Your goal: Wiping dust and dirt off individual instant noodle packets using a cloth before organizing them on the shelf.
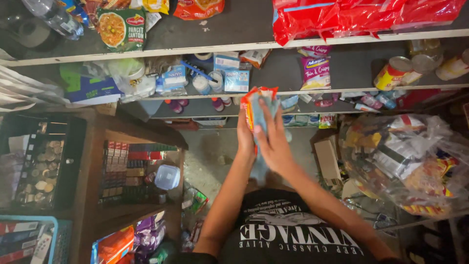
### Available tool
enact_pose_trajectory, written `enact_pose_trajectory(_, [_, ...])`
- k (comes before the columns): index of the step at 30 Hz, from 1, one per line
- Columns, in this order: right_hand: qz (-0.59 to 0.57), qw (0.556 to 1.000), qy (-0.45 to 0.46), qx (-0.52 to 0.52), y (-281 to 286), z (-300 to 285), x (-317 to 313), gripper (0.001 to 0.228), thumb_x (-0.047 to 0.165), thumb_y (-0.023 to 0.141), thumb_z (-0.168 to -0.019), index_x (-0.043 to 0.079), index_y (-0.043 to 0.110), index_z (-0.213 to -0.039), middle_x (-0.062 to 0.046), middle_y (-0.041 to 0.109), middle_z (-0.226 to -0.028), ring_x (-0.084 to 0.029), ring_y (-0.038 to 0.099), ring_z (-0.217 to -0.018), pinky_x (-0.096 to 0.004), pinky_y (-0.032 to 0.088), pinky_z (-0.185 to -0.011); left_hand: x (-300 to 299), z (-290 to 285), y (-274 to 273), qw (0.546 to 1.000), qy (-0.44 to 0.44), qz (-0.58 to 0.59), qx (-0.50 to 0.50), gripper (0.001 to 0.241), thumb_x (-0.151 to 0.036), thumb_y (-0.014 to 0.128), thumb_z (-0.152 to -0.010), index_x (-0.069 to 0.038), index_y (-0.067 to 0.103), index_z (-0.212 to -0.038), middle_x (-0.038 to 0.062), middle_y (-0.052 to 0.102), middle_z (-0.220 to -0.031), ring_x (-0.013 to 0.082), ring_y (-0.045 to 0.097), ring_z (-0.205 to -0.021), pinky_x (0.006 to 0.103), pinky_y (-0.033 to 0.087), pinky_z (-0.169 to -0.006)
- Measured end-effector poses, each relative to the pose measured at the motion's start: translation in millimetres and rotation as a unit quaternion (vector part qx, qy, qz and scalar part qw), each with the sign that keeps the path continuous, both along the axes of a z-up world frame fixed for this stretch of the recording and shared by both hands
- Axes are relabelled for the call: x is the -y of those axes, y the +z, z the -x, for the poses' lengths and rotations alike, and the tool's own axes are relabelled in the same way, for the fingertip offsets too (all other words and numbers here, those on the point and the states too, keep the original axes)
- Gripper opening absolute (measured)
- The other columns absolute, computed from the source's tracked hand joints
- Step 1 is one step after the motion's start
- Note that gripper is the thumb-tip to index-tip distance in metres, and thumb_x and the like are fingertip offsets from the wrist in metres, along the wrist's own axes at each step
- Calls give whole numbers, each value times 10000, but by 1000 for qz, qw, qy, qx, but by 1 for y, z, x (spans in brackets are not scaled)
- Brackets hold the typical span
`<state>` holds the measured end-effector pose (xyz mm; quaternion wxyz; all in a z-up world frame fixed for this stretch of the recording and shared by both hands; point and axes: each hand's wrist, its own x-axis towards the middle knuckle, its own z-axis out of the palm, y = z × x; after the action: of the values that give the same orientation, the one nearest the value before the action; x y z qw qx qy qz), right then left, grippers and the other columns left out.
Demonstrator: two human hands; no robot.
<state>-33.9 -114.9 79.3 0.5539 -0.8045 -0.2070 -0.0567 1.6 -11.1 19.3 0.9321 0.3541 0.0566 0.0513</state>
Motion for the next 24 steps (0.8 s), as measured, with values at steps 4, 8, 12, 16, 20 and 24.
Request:
enact_pose_trajectory(4, [91, 989, 21, 115, 12, 13, -4, 504, 237, 517, -1056, 195, 480, -1556, -288, 230, -1689, -464, 123, -1614, -539, 119, -1312, -5, -18, -69, 998, -17, 53, 4, 586, -433, 321, -1103, -74, 441, -1550, 105, 526, -1542, 260, 526, -1406, 384, 421, -1188])
enact_pose_trajectory(8, [100, 984, 54, 140, 13, -14, 6, 510, 183, 537, -1026, 198, 521, -1535, -246, 230, -1715, -426, 163, -1633, -559, 118, -1331, -6, -10, -73, 991, -58, 108, -46, 585, -447, 310, -1082, -89, 462, -1518, 110, 521, -1533, 266, 547, -1372, 413, 455, -1149])
enact_pose_trajectory(12, [63, 985, -63, 151, 10, -36, 10, 528, 187, 493, -1109, 152, 389, -1626, -208, 124, -1761, -380, 103, -1661, -501, 108, -1348, -7, 0, -54, 994, -42, 65, -80, 560, -398, 361, -1142, -8, 484, -1524, 184, 525, -1478, 285, 560, -1299, 392, 471, -1099])
enact_pose_trajectory(16, [-91, 995, -43, 21, -27, -38, 8, 690, 253, 463, -1172, 43, 60, -1692, -200, 37, -1796, -329, 29, -1673, -463, 74, -1344, 0, 5, -26, 992, -46, 94, -75, 582, -404, 350, -1148, 22, 456, -1530, 198, 529, -1440, 321, 512, -1292, 412, 425, -1102])
enact_pose_trajectory(20, [-175, 980, 49, -79, -21, -19, 1, 972, 246, 674, -992, 40, -12, -1648, -164, 163, -1711, -259, 254, -1560, -415, 261, -1247, 10, 13, 29, 997, 2, -70, 25, 568, -356, 349, -1079, -85, 366, -1578, 75, 433, -1592, 230, 398, -1488, 346, 293, -1236])
enact_pose_trajectory(24, [-280, 944, 71, -159, -23, -20, 1, 1055, 78, 828, -830, 49, 147, -1635, -152, 439, -1559, -234, 482, -1405, -409, 435, -1141, 6, 5, 13, 956, 58, -268, 100, 535, -302, 416, -1105, -77, 386, -1590, 77, 327, -1676, 237, 312, -1569, 371, 259, -1287])
